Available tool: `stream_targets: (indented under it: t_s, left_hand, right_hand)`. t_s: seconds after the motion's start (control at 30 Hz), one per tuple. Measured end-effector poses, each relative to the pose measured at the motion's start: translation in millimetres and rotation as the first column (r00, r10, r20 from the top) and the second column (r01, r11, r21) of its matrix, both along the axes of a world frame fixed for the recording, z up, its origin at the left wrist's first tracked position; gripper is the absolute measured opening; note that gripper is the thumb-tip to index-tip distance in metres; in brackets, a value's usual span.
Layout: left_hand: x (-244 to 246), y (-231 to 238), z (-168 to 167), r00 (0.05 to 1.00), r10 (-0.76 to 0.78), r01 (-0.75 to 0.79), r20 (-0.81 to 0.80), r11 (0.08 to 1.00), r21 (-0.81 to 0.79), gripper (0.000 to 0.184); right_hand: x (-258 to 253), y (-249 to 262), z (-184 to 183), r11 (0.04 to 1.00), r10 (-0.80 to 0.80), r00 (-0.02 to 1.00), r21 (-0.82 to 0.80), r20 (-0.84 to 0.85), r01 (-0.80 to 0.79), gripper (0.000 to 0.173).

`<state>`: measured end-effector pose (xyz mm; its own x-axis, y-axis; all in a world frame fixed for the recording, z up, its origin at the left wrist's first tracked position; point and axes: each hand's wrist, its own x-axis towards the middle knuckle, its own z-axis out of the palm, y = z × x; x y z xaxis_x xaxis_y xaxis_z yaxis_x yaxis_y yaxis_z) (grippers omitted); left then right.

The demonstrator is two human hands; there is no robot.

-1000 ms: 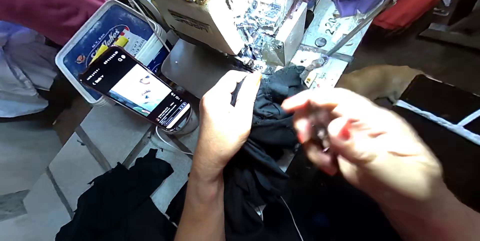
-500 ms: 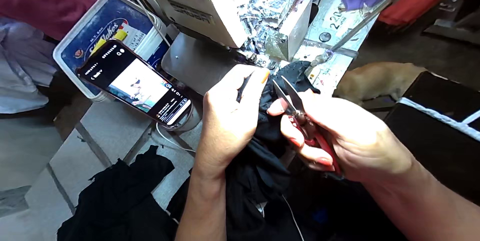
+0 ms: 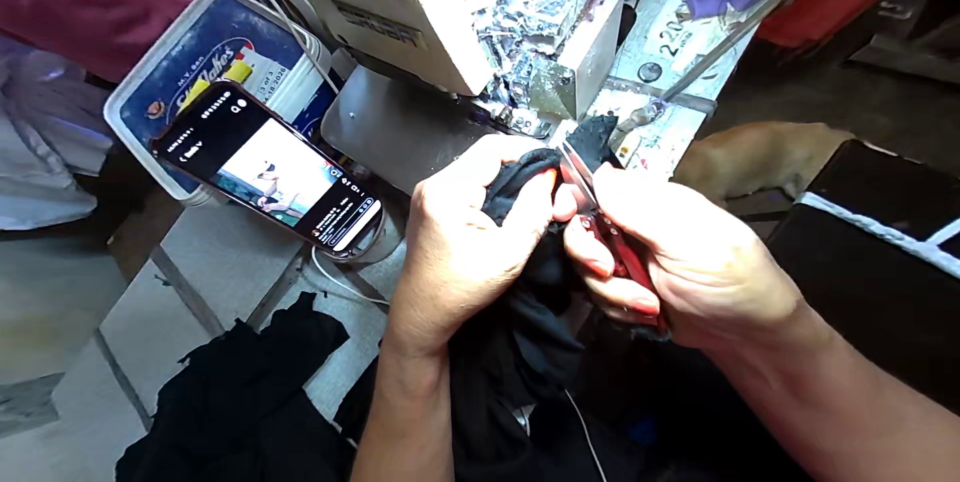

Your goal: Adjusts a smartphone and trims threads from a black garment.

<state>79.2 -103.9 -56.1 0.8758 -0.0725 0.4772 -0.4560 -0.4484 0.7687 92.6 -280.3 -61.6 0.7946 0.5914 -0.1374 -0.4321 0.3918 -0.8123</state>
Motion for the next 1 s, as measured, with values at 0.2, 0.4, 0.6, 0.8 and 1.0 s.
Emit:
stream_targets:
  t_s: [0.2,0.4,0.6,0.8,1.0]
  left_hand:
    - [-0.4,2.0,1.6,0.998,0.063,-0.063,-0.026,0.998,0.004,0.015]
    - [0.5,1.8,1.0,0.998,0.063,-0.063,-0.015,0.998,-0.013,0.014]
    - [0.0,3.0,0.4,0.999,0.048,-0.048,-0.025,0.998,-0.026,0.016]
    - [0.3,2.7,1.1,0.999,0.049,-0.049,-0.022,0.999,-0.007,0.015]
    - [0.5,3.2,0.1,0.998,0.055,-0.055,-0.018,0.998,0.017,0.009]
  right_hand:
    - [-2.5,-6.0,3.8,0.999,-0.007,0.997,-0.034,0.081,0.010,0.036]
    - [-3.8,-6.8,1.1,0.992,0.123,0.991,0.030,-0.049,-0.122,0.037]
    - [-1.3,-5.3,2.1,0.989,0.143,0.986,0.033,-0.086,-0.141,0.040]
    - [-1.7,-3.7,1.2,0.991,0.127,0.989,0.037,-0.070,-0.125,0.038]
    - [-2.0,0.0,0.6,0.997,0.074,0.997,-0.030,-0.023,-0.075,0.033]
